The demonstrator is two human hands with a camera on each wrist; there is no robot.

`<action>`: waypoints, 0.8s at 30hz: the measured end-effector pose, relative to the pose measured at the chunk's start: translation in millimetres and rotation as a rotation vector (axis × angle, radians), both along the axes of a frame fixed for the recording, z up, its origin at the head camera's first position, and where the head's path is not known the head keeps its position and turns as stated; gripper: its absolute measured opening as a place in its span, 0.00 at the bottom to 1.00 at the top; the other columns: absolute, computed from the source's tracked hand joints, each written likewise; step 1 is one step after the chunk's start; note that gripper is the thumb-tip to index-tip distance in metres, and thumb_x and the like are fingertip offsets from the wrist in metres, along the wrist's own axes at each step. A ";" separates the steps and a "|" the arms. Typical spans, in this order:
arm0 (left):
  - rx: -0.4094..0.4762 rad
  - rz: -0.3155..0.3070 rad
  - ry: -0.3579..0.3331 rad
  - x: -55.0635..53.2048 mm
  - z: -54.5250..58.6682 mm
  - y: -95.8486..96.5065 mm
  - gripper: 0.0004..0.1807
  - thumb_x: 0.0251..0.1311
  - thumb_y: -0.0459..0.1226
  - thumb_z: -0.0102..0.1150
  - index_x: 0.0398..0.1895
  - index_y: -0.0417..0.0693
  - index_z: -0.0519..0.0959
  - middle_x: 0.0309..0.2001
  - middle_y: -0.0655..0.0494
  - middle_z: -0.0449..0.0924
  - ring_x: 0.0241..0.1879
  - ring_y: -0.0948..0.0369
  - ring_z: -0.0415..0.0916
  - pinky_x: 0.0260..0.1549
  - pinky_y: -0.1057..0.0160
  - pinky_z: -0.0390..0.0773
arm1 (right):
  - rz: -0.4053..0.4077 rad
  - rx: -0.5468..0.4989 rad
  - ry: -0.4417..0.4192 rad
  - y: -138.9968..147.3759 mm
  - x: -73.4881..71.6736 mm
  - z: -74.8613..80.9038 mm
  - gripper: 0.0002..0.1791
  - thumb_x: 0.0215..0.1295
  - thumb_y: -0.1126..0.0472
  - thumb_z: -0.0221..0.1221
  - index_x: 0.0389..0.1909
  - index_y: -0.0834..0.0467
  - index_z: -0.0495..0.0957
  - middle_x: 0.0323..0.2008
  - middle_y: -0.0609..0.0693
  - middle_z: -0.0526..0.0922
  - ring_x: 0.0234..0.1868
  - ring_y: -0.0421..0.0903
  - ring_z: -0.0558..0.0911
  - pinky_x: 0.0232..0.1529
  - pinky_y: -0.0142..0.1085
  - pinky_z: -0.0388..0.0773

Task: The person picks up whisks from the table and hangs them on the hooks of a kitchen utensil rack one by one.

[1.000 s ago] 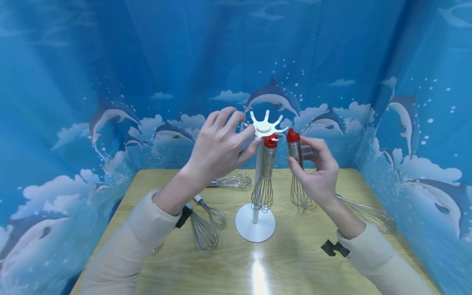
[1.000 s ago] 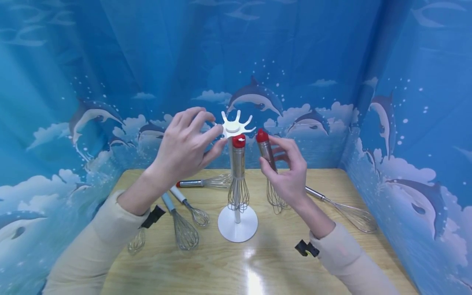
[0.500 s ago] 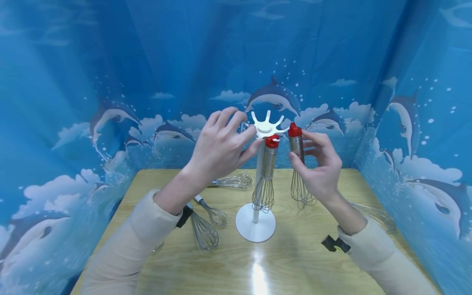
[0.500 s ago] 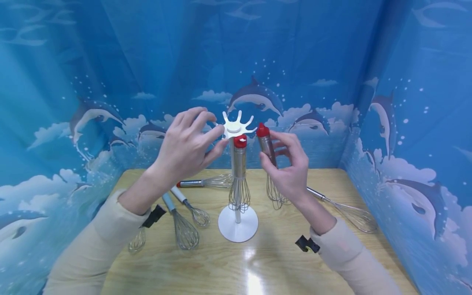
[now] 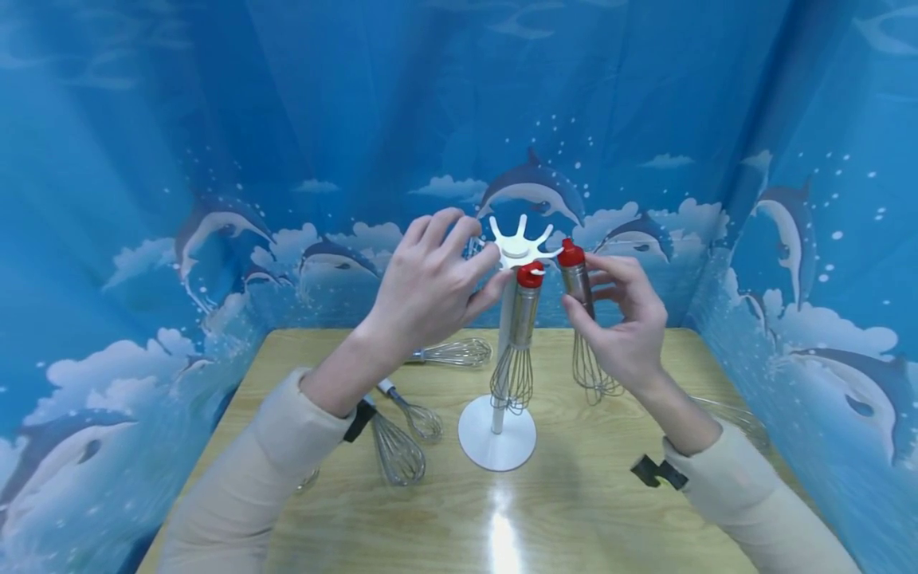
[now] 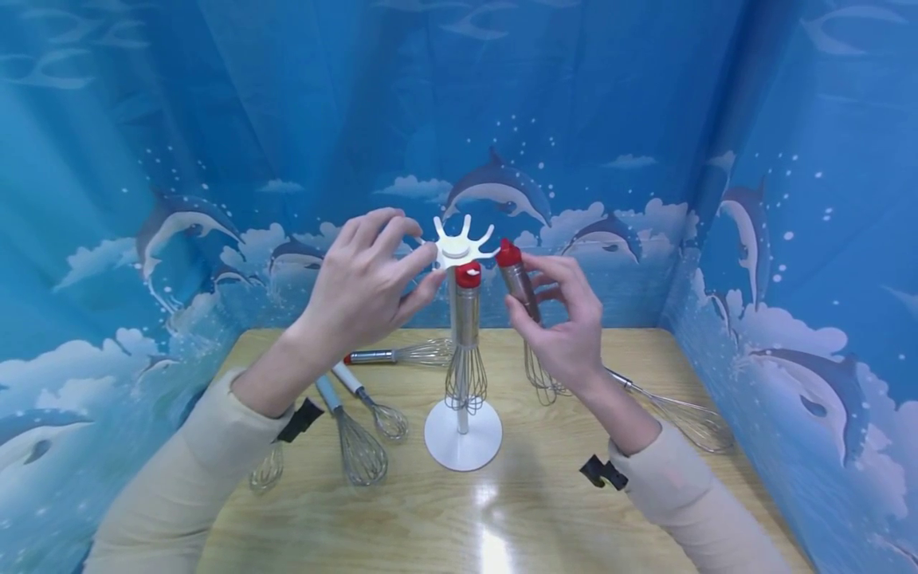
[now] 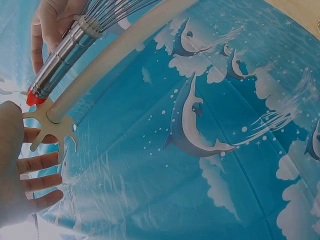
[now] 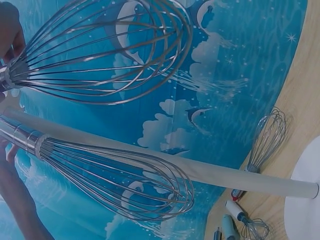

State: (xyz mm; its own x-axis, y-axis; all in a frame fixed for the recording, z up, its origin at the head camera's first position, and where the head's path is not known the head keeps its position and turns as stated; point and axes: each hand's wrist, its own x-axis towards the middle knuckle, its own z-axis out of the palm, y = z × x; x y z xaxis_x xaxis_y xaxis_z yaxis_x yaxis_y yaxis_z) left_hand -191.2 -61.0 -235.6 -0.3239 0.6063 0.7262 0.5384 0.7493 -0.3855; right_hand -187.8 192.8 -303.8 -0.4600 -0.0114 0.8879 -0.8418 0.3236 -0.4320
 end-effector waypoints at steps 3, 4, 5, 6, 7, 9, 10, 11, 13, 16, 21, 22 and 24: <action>0.001 -0.002 0.001 -0.1 0.0 -0.1 0.18 0.76 0.54 0.54 0.45 0.53 0.86 0.52 0.47 0.85 0.57 0.47 0.79 0.57 0.49 0.82 | -0.008 0.014 -0.005 0.3 0.8 1.1 0.29 0.52 0.81 0.67 0.58 0.71 0.78 0.54 0.37 0.82 0.45 0.29 0.84 0.45 0.22 0.82; 0.001 -0.003 0.002 -0.2 -0.1 -0.2 0.18 0.76 0.54 0.54 0.45 0.53 0.86 0.52 0.47 0.85 0.57 0.47 0.79 0.57 0.49 0.82 | -0.010 0.017 -0.006 0.5 0.9 1.4 0.29 0.52 0.81 0.67 0.58 0.71 0.78 0.54 0.35 0.82 0.45 0.29 0.84 0.45 0.22 0.82; 0.001 -0.003 0.001 -0.3 -0.3 -0.3 0.18 0.76 0.54 0.54 0.45 0.53 0.86 0.52 0.47 0.85 0.57 0.47 0.79 0.57 0.49 0.82 | -0.011 0.020 -0.007 0.6 1.0 1.7 0.29 0.51 0.82 0.67 0.58 0.71 0.78 0.54 0.34 0.81 0.45 0.29 0.83 0.45 0.22 0.82; 0.001 -0.003 0.001 -0.3 -0.4 -0.5 0.18 0.76 0.54 0.54 0.45 0.53 0.86 0.52 0.47 0.85 0.57 0.47 0.79 0.57 0.49 0.82 | -0.012 0.025 -0.006 0.8 0.9 2.0 0.29 0.51 0.82 0.67 0.58 0.71 0.78 0.54 0.33 0.81 0.45 0.29 0.83 0.44 0.21 0.82; 0.001 -0.004 0.001 -0.3 -0.5 -0.6 0.18 0.76 0.54 0.54 0.45 0.53 0.86 0.51 0.47 0.85 0.57 0.47 0.79 0.57 0.49 0.82 | -0.012 0.029 -0.004 0.9 1.0 2.4 0.29 0.51 0.82 0.67 0.58 0.71 0.79 0.53 0.32 0.80 0.45 0.29 0.83 0.44 0.21 0.82; 0.002 -0.005 0.001 -0.4 -0.6 -0.6 0.18 0.76 0.54 0.54 0.44 0.53 0.86 0.51 0.47 0.85 0.57 0.47 0.79 0.57 0.49 0.82 | -0.009 0.038 0.005 1.7 0.5 2.9 0.29 0.51 0.82 0.67 0.58 0.71 0.79 0.53 0.33 0.80 0.45 0.30 0.83 0.44 0.21 0.82; 0.003 -0.005 0.001 -0.4 -0.6 -0.6 0.18 0.76 0.54 0.54 0.44 0.53 0.86 0.51 0.47 0.85 0.57 0.47 0.79 0.57 0.49 0.82 | -0.009 0.043 0.010 2.0 0.5 3.2 0.29 0.50 0.82 0.68 0.57 0.71 0.79 0.52 0.35 0.81 0.45 0.30 0.83 0.44 0.21 0.82; 0.003 -0.006 0.000 -0.5 -0.7 -0.5 0.18 0.76 0.54 0.54 0.44 0.53 0.86 0.51 0.47 0.85 0.57 0.47 0.79 0.57 0.49 0.82 | -0.010 0.051 0.014 2.5 0.4 3.4 0.29 0.50 0.81 0.68 0.57 0.71 0.79 0.52 0.37 0.82 0.45 0.30 0.83 0.44 0.21 0.82; 0.003 -0.005 0.000 -0.5 -0.8 -0.4 0.18 0.76 0.54 0.54 0.44 0.53 0.86 0.51 0.47 0.85 0.57 0.47 0.79 0.57 0.49 0.82 | -0.008 0.065 0.025 3.5 0.2 3.6 0.29 0.51 0.81 0.68 0.57 0.71 0.79 0.52 0.41 0.83 0.45 0.30 0.83 0.44 0.21 0.81; 0.003 -0.004 -0.002 -0.4 -1.2 -0.6 0.18 0.76 0.54 0.54 0.45 0.53 0.86 0.52 0.47 0.85 0.57 0.47 0.79 0.57 0.49 0.83 | -0.006 0.075 0.030 3.9 0.0 3.2 0.29 0.50 0.81 0.68 0.57 0.71 0.80 0.52 0.41 0.83 0.46 0.29 0.82 0.44 0.20 0.81; 0.002 -0.003 0.003 -0.5 -1.4 -0.8 0.18 0.76 0.54 0.54 0.45 0.53 0.86 0.51 0.47 0.85 0.57 0.47 0.79 0.56 0.49 0.83 | 0.002 0.079 0.036 3.0 -0.5 2.2 0.28 0.50 0.81 0.68 0.57 0.71 0.80 0.52 0.41 0.82 0.46 0.29 0.82 0.43 0.20 0.81; 0.003 -0.004 0.005 -0.6 -1.2 -0.7 0.18 0.76 0.54 0.54 0.44 0.53 0.86 0.51 0.47 0.85 0.57 0.47 0.79 0.56 0.49 0.83 | 0.003 0.081 0.037 2.6 -0.3 2.2 0.28 0.50 0.81 0.68 0.57 0.71 0.80 0.52 0.41 0.82 0.46 0.29 0.82 0.43 0.20 0.81; 0.003 -0.005 0.008 -0.8 -1.0 -0.6 0.18 0.76 0.54 0.54 0.44 0.53 0.86 0.51 0.47 0.85 0.56 0.47 0.79 0.56 0.49 0.83 | 0.008 0.083 0.036 1.6 -0.1 1.6 0.29 0.50 0.82 0.68 0.57 0.71 0.80 0.51 0.42 0.83 0.46 0.30 0.82 0.43 0.20 0.81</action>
